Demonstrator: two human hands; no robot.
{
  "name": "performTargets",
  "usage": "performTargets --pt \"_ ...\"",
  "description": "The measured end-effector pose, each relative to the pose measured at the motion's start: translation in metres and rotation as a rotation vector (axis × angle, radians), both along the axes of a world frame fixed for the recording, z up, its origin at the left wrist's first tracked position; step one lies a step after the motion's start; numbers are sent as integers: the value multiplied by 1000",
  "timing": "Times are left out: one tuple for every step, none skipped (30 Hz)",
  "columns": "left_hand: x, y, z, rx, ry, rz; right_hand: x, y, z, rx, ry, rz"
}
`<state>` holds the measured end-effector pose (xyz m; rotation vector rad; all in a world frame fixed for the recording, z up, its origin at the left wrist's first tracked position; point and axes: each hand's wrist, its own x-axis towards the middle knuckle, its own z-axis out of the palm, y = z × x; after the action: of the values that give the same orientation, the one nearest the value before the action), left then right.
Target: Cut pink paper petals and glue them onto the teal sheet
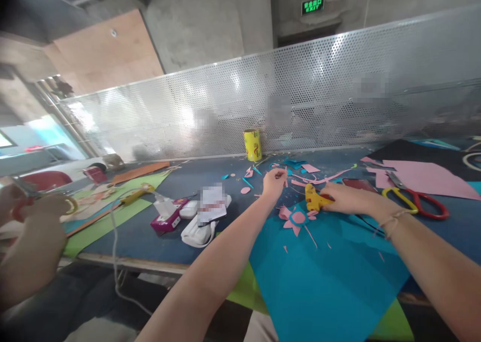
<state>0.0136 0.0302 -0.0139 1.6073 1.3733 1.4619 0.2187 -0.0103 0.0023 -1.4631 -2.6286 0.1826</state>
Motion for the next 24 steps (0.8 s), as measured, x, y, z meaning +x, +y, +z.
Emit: performTargets --pt "0 0 0 -5 -7 2 1 1 0 -15 -7 2" --pt "0 1 0 -10 -15 1 1 2 1 -37 -21 3" --pt "0 2 -1 -14 -24 0 2 3 1 -59 -33 -2" --pt "0 2 -1 -18 -32 -1 3 4 2 -65 -30 -13" --pt "0 3 -2 -21 -40 -1 3 4 2 -67 -20 -17" --pt "0 4 -2 -23 -47 0 2 4 3 -67 -7 -20" --pt "0 4 -2 -26 -56 1 2 4 5 -60 9 -25" --pt "0 4 -3 -30 -69 0 0 3 6 -47 29 -33" --pt "0 4 -2 -35 -86 -2 -1 1 8 -34 51 -50" --pt "0 4 -2 -42 -110 -9 -3 -1 11 -30 70 -76" --pt "0 3 -2 -50 -139 -17 -5 -3 13 -37 86 -108" --pt "0 3 -1 -60 -171 -26 -7 -4 14 -54 99 -136" --pt "0 3 -1 -73 -203 -32 -8 -5 15 -74 107 -155" --pt "0 2 0 -88 -234 -36 -9 -6 16 -81 111 -168" --pt "0 3 0 -102 -261 -38 -10 -5 15 -69 114 -169" --pt "0 3 1 -116 -283 -38 -10 -4 14 -42 116 -160" --pt "-1 3 1 -128 -302 -36 -9 -3 12 -13 115 -148" --pt "-1 4 1 -135 -315 -34 -8 -1 10 7 110 -129" --pt "-1 4 2 -136 -322 -29 -7 0 9 11 103 -103" --pt "-1 4 2 -129 -326 -21 -6 0 7 -1 91 -74" --pt "-1 4 2 -116 -329 -11 -6 1 6 -23 75 -46" --pt "-2 3 3 -99 -331 0 -5 0 5 -39 59 -24" --pt "-2 3 4 -81 -331 13 -5 0 6 -49 46 -9" --pt "-2 2 4 -66 -329 26 -5 -1 6 -52 36 0"
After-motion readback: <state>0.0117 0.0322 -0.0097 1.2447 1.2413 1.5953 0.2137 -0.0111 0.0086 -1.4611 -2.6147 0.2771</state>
